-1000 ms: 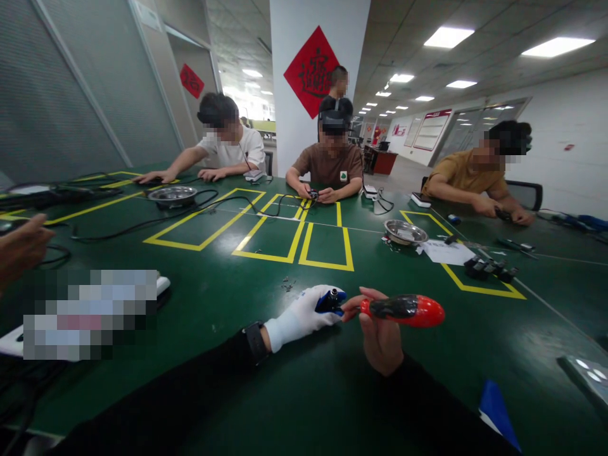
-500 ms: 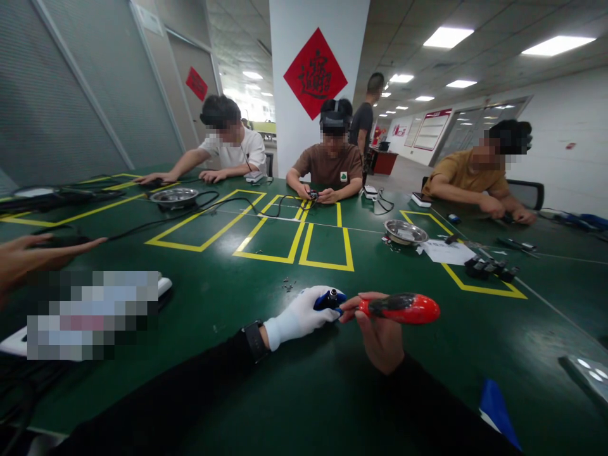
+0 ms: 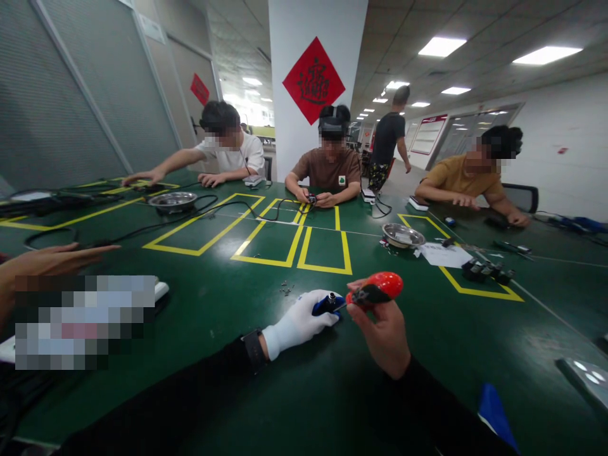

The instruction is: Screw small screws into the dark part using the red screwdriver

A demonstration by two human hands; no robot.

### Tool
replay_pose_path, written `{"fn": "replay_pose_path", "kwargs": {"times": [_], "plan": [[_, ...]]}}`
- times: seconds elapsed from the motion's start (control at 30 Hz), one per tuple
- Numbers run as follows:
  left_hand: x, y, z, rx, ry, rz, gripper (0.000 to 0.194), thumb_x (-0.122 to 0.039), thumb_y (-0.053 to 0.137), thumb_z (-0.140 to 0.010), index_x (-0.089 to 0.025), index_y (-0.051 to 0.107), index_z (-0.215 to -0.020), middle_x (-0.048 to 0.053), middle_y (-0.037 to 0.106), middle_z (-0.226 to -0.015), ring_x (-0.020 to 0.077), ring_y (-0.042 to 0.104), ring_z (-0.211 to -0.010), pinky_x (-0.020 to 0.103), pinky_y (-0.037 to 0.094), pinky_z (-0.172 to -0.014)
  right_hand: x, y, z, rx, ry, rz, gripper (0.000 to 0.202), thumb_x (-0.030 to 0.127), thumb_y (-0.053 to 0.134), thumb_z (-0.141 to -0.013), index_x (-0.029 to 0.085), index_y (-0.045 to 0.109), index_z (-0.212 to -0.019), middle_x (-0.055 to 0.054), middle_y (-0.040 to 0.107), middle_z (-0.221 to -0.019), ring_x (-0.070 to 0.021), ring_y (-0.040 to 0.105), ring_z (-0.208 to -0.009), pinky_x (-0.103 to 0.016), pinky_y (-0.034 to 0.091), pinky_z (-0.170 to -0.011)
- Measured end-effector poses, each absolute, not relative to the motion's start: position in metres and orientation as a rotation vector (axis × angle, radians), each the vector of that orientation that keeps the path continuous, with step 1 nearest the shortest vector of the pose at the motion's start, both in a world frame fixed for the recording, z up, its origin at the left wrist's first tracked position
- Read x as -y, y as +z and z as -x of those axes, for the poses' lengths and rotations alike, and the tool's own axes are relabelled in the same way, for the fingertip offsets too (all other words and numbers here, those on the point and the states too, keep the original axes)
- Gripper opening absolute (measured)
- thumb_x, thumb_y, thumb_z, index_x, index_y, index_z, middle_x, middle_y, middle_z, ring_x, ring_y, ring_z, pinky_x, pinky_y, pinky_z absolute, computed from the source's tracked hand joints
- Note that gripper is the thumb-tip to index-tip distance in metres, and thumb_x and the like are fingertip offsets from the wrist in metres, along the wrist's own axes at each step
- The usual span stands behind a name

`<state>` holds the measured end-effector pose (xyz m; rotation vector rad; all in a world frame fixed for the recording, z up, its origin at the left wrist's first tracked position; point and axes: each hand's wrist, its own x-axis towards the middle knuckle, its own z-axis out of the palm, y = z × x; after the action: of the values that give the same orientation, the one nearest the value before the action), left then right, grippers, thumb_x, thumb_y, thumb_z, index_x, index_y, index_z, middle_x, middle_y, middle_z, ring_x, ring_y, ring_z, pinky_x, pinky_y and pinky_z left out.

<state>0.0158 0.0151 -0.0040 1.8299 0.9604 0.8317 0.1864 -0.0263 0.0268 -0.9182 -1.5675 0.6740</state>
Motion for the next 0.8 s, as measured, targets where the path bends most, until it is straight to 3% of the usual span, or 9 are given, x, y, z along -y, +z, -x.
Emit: {"fn": "replay_pose_path", "kwargs": {"times": [0.07, 0.13, 0.27, 0.33, 0.43, 0.57, 0.67, 0.73, 0.8], "plan": [[-0.016, -0.005, -0.016, -0.976, 0.846, -1.838, 0.037, -0.026, 0.061, -0.074, -0.013, 0.059, -0.109, 0.006, 0.066, -0.098, 0.0168, 0.061, -0.077, 0.03, 0.049, -0.075, 0.026, 0.031, -0.185, 1.567, 0.621, 0.886, 0.023, 0.026, 0.07, -0.074, 0.021, 0.052, -0.087, -0.005, 0.059, -0.103, -0.0169, 0.06, -0.08, -0.034, 0.05, -0.072], [-0.017, -0.007, -0.016, -0.97, 0.862, -1.858, 0.036, -0.026, 0.062, -0.074, -0.013, 0.06, -0.108, 0.006, 0.066, -0.098, 0.0185, 0.061, -0.084, 0.031, 0.048, -0.079, 0.025, 0.032, -0.183, 1.535, 0.757, 0.753, 0.022, 0.023, 0.066, -0.077, 0.022, 0.045, -0.083, -0.003, 0.061, -0.097, -0.0177, 0.061, -0.084, -0.035, 0.05, -0.075], [-0.018, -0.009, -0.016, -0.982, 0.858, -1.874, 0.039, -0.026, 0.062, -0.074, -0.013, 0.06, -0.111, 0.007, 0.066, -0.103, 0.0183, 0.061, -0.085, 0.032, 0.048, -0.081, 0.024, 0.025, -0.177, 1.446, 1.025, 0.597, 0.023, 0.025, 0.059, -0.084, 0.026, 0.042, -0.099, 0.006, 0.05, -0.065, -0.0104, 0.052, -0.052, -0.025, 0.045, -0.05], [-0.018, -0.01, -0.016, -0.999, 0.86, -1.872, 0.039, -0.026, 0.062, -0.074, -0.013, 0.06, -0.111, 0.007, 0.065, -0.104, 0.0185, 0.061, -0.086, 0.032, 0.048, -0.081, 0.025, 0.023, -0.176, 1.425, 1.025, 0.617, 0.032, 0.029, 0.057, -0.084, 0.026, 0.042, -0.112, 0.004, 0.05, -0.072, -0.0102, 0.05, -0.053, -0.025, 0.044, -0.05], [-0.018, -0.01, -0.017, -0.999, 0.88, -1.876, 0.039, -0.026, 0.063, -0.073, -0.014, 0.06, -0.11, 0.007, 0.066, -0.103, 0.0197, 0.061, -0.089, 0.033, 0.047, -0.084, 0.03, 0.024, -0.176, 1.413, 0.942, 0.705, 0.039, 0.032, 0.051, -0.087, 0.027, 0.04, -0.124, -0.003, 0.053, -0.095, -0.0137, 0.057, -0.07, -0.034, 0.051, -0.068], [-0.018, -0.01, -0.017, -0.989, 0.851, -1.859, 0.037, -0.027, 0.062, -0.074, -0.015, 0.06, -0.109, 0.006, 0.067, -0.098, 0.0202, 0.062, -0.087, 0.034, 0.048, -0.082, 0.035, 0.032, -0.177, 1.482, 0.873, 0.757, 0.024, 0.026, 0.051, -0.087, 0.025, 0.048, -0.111, -0.008, 0.049, -0.12, -0.0166, 0.061, -0.084, -0.04, 0.05, -0.083], [-0.018, -0.009, -0.017, -0.978, 0.858, -1.865, 0.035, -0.025, 0.061, -0.074, -0.015, 0.061, -0.108, 0.006, 0.066, -0.099, 0.0201, 0.061, -0.087, 0.033, 0.048, -0.082, 0.034, 0.032, -0.179, 1.503, 0.913, 0.672, 0.012, 0.022, 0.052, -0.087, 0.024, 0.045, -0.097, -0.004, 0.058, -0.1, -0.0148, 0.062, -0.074, -0.037, 0.052, -0.075], [-0.017, -0.007, -0.017, -0.979, 0.866, -1.867, 0.035, -0.025, 0.062, -0.073, -0.015, 0.062, -0.107, 0.006, 0.066, -0.1, 0.0202, 0.061, -0.089, 0.033, 0.048, -0.083, 0.031, 0.029, -0.179, 1.486, 0.923, 0.64, 0.014, 0.022, 0.053, -0.086, 0.025, 0.042, -0.094, 0.001, 0.057, -0.083, -0.0126, 0.059, -0.063, -0.033, 0.052, -0.065], [-0.016, -0.006, -0.017, -0.995, 0.856, -1.86, 0.035, -0.025, 0.061, -0.073, -0.014, 0.062, -0.107, 0.006, 0.066, -0.099, 0.0197, 0.061, -0.087, 0.032, 0.048, -0.082, 0.029, 0.026, -0.18, 1.459, 0.924, 0.646, 0.017, 0.023, 0.053, -0.086, 0.025, 0.043, -0.099, 0.003, 0.052, -0.077, -0.0117, 0.055, -0.059, -0.031, 0.051, -0.06]]}}
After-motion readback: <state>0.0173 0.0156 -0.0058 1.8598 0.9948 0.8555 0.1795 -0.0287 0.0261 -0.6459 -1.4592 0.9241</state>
